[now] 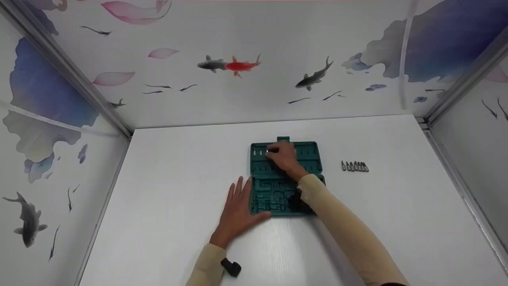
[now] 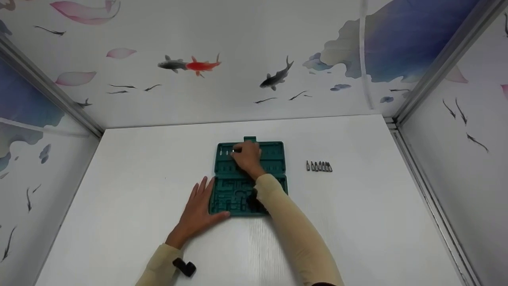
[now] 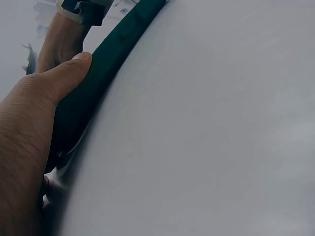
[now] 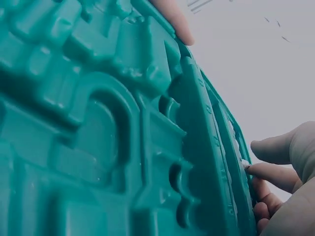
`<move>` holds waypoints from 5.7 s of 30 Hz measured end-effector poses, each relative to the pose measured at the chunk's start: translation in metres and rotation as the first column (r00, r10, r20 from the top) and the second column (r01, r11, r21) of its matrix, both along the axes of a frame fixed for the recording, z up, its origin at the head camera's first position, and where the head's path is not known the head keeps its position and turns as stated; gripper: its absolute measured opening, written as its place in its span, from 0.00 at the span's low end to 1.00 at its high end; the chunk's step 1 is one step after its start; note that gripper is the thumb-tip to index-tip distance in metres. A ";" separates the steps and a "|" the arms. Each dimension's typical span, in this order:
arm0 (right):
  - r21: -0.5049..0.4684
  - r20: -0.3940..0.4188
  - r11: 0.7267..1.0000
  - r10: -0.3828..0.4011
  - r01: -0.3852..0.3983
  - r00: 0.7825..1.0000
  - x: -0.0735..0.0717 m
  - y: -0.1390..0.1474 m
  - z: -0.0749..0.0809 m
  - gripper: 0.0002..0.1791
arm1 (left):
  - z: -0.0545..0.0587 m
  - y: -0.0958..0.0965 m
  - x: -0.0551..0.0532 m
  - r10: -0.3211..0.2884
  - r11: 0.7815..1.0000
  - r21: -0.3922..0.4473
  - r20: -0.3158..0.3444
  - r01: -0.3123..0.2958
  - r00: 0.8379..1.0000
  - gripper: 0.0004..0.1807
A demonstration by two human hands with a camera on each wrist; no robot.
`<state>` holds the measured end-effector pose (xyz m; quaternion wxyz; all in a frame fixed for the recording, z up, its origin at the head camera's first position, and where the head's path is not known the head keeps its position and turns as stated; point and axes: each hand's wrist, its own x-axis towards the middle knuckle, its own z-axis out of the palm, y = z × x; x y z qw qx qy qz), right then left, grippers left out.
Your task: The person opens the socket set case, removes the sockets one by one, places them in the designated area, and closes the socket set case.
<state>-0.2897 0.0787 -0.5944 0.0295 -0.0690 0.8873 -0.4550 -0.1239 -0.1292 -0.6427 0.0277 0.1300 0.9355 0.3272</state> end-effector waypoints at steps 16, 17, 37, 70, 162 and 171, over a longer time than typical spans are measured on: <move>-0.132 -0.091 0.979 -0.169 0.157 0.981 0.005 -0.014 -0.009 0.08 | -0.002 -0.001 -0.002 -0.007 1.000 -0.006 -0.016 0.007 1.000 0.70; -0.148 -0.105 0.977 -0.169 0.153 0.980 0.006 -0.012 -0.010 0.07 | -0.003 -0.001 -0.002 -0.008 1.000 -0.006 -0.017 0.008 1.000 0.70; -0.275 -0.103 0.961 0.008 -0.037 0.995 0.010 0.020 -0.002 0.05 | 0.002 -0.003 -0.001 -0.020 0.999 0.049 -0.017 0.021 1.000 0.66; -0.125 0.030 0.980 -0.155 0.157 0.988 0.048 0.214 0.040 0.19 | 0.003 -0.004 -0.001 -0.062 0.997 0.047 -0.023 0.063 0.998 0.70; 0.068 -0.192 0.964 0.266 -0.257 0.945 0.022 0.058 0.014 0.12 | 0.006 -0.004 0.001 -0.087 0.996 0.027 0.011 0.086 0.996 0.71; 0.031 -0.178 0.962 0.272 -0.271 0.946 0.013 0.032 0.007 0.15 | 0.008 -0.003 0.000 -0.087 0.996 0.031 0.026 0.086 0.996 0.71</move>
